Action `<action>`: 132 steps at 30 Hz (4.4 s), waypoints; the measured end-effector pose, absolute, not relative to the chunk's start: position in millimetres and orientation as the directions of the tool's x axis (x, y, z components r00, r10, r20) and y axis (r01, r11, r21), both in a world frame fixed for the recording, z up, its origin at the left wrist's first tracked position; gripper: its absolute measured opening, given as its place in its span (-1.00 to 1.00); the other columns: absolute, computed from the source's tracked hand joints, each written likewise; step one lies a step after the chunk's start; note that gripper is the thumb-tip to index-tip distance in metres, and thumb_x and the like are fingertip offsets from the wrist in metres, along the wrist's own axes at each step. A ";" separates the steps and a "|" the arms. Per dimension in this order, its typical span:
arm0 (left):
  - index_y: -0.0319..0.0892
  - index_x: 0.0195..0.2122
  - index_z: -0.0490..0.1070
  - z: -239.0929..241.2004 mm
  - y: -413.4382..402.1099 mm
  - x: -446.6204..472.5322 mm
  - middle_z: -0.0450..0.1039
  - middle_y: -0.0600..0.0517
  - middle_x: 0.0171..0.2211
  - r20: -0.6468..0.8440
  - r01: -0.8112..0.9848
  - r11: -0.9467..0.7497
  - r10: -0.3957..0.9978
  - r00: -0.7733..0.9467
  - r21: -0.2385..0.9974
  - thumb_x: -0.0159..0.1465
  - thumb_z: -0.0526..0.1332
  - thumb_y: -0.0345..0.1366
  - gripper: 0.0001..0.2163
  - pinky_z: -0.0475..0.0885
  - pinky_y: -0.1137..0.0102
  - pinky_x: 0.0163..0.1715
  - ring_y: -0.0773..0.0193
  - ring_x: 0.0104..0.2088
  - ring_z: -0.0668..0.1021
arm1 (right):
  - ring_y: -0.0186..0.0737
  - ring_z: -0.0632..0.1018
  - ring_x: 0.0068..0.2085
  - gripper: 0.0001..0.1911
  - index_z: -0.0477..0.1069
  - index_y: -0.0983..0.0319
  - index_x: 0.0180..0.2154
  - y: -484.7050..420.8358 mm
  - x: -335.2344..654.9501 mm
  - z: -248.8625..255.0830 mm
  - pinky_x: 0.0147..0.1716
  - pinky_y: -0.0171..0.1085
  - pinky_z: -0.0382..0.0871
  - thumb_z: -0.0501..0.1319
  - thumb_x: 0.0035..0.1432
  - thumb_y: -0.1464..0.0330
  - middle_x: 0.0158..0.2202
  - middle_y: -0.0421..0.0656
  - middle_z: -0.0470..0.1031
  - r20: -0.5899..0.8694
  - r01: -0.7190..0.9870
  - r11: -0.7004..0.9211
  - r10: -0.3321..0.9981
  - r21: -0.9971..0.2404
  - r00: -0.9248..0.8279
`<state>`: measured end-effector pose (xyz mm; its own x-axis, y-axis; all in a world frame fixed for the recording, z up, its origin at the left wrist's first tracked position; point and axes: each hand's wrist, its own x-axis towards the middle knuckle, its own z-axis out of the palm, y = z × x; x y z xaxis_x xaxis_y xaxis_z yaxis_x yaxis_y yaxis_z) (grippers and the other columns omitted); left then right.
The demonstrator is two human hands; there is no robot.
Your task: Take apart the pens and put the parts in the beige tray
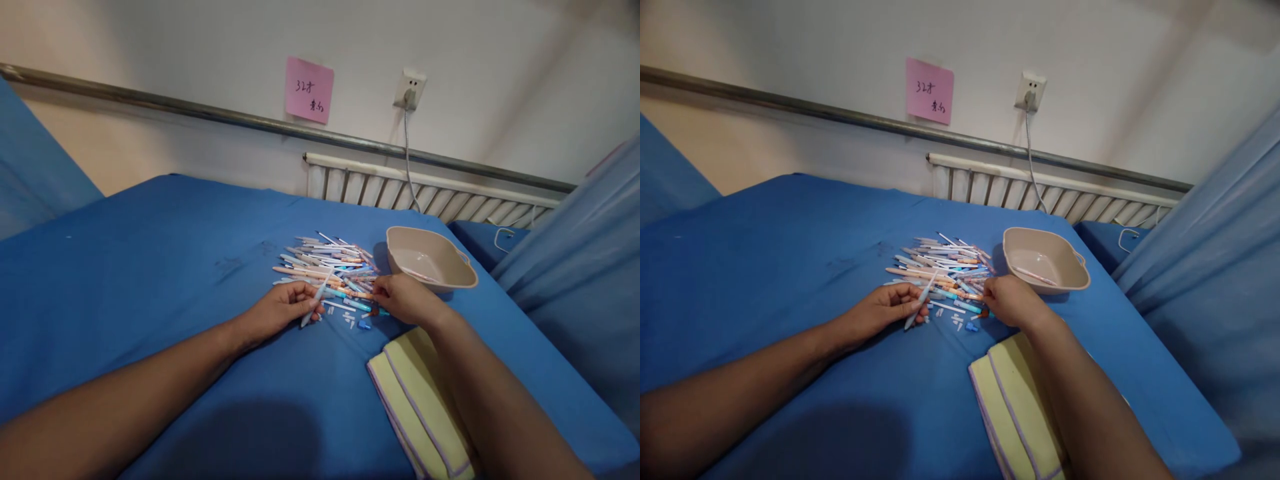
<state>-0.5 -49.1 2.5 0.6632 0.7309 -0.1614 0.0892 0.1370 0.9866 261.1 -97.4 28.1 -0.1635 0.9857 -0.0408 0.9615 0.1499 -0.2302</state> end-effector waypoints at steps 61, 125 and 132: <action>-0.09 -0.20 0.53 27.6 -51.5 -10.3 0.55 0.03 -0.21 0.179 0.347 -0.467 0.768 0.615 0.813 0.15 0.19 -0.21 -0.77 0.31 0.31 -0.03 0.13 -0.15 0.49 | -0.23 0.45 -0.22 -0.85 0.39 0.21 -0.20 -98.1 237.1 21.0 -0.20 -0.24 0.34 0.11 0.21 0.35 -0.25 -0.11 0.45 0.374 0.598 0.524 0.852 -0.607 -0.367; -0.21 -0.21 0.39 14.7 -54.1 -4.1 0.44 0.04 -0.31 0.036 0.134 -0.134 0.826 0.562 0.982 0.03 0.32 -0.30 -0.72 0.38 0.42 -0.30 0.32 -0.32 0.47 | -0.25 0.48 -0.26 -0.85 0.36 0.21 -0.17 -103.6 209.5 3.5 -0.27 -0.30 0.31 0.08 0.24 0.36 -0.30 -0.12 0.47 0.487 0.636 0.622 0.773 -0.457 -0.406; -0.21 -0.30 0.43 16.8 -59.8 -3.5 0.43 0.06 -0.46 -0.114 0.340 -0.216 0.672 0.732 0.915 0.24 0.12 -0.15 -0.77 0.36 0.45 -0.45 0.36 -0.48 0.45 | -0.25 0.49 -0.26 -0.82 0.34 0.20 -0.15 -104.4 206.9 4.9 -0.26 -0.29 0.33 0.15 0.17 0.35 -0.27 -0.13 0.48 0.436 0.571 0.589 0.808 -0.571 -0.397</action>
<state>-3.5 -59.8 16.8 0.7320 0.6718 -0.1138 0.3403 -0.2157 0.9152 206.9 -104.4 4.9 -0.3971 0.8075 0.4361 0.5711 0.5894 -0.5713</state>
